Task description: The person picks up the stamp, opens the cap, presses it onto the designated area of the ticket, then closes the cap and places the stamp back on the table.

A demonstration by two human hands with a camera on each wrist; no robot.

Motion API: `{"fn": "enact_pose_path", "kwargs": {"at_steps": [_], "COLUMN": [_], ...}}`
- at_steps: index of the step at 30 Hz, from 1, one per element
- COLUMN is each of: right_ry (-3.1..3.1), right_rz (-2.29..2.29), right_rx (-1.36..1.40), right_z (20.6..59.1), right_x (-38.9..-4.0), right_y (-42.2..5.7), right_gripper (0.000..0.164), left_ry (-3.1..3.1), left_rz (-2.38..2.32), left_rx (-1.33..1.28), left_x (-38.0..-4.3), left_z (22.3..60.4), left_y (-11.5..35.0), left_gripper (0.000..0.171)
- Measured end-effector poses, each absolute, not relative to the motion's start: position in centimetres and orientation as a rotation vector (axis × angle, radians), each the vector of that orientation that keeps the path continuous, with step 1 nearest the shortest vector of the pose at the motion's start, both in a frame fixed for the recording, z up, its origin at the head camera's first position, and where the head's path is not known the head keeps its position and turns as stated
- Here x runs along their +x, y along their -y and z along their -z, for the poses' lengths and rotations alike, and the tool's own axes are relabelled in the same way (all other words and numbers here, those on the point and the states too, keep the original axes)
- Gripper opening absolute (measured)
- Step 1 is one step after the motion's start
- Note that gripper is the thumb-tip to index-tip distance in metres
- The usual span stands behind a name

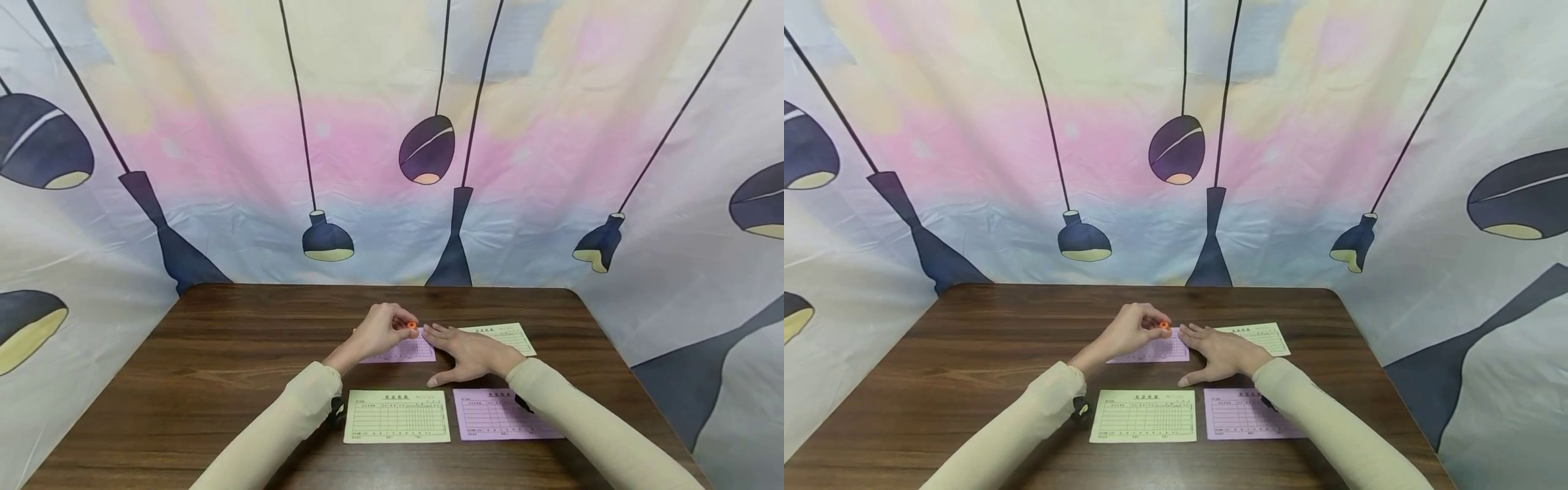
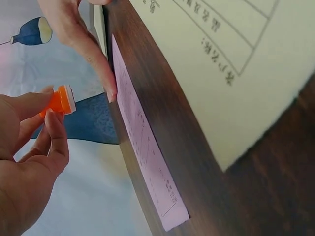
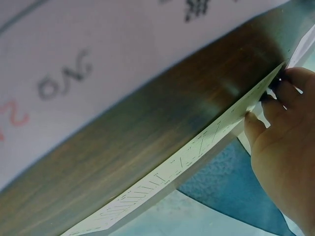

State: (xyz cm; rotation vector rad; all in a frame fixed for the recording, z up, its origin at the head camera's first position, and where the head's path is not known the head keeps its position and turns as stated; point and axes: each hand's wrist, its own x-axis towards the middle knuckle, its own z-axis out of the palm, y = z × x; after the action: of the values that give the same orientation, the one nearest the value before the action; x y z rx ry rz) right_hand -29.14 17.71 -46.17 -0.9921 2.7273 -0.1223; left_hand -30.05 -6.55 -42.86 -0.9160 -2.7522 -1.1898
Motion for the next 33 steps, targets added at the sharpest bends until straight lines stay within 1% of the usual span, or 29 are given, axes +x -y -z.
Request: {"fn": "enact_pose_path", "kwargs": {"at_steps": [15, 20, 27, 33], "right_ry": [-2.714, -2.714, -2.717, -2.718], "right_rz": [0.129, 0.126, 0.118, 0.111], "right_rx": [-0.97, -0.977, -0.984, -0.985], "right_z": [45.6, 45.9, 46.0, 46.0], "right_x": [-29.0, -29.1, -29.1, -29.1], "right_y": [-17.8, -17.7, -17.6, -17.6], "right_gripper": [0.105, 0.103, 0.105, 0.107], "left_ry": [2.807, 2.842, 2.888, 2.868], "left_rz": [1.127, 1.144, 1.114, 1.066], "left_rx": [-0.978, -0.955, -0.956, -1.01], "left_x": [-30.6, -30.7, -30.8, -30.9], "left_z": [43.3, 43.5, 44.0, 44.3], "left_y": [5.2, 5.0, 5.0, 5.1], "left_gripper": [0.022, 0.019, 0.021, 0.018]}}
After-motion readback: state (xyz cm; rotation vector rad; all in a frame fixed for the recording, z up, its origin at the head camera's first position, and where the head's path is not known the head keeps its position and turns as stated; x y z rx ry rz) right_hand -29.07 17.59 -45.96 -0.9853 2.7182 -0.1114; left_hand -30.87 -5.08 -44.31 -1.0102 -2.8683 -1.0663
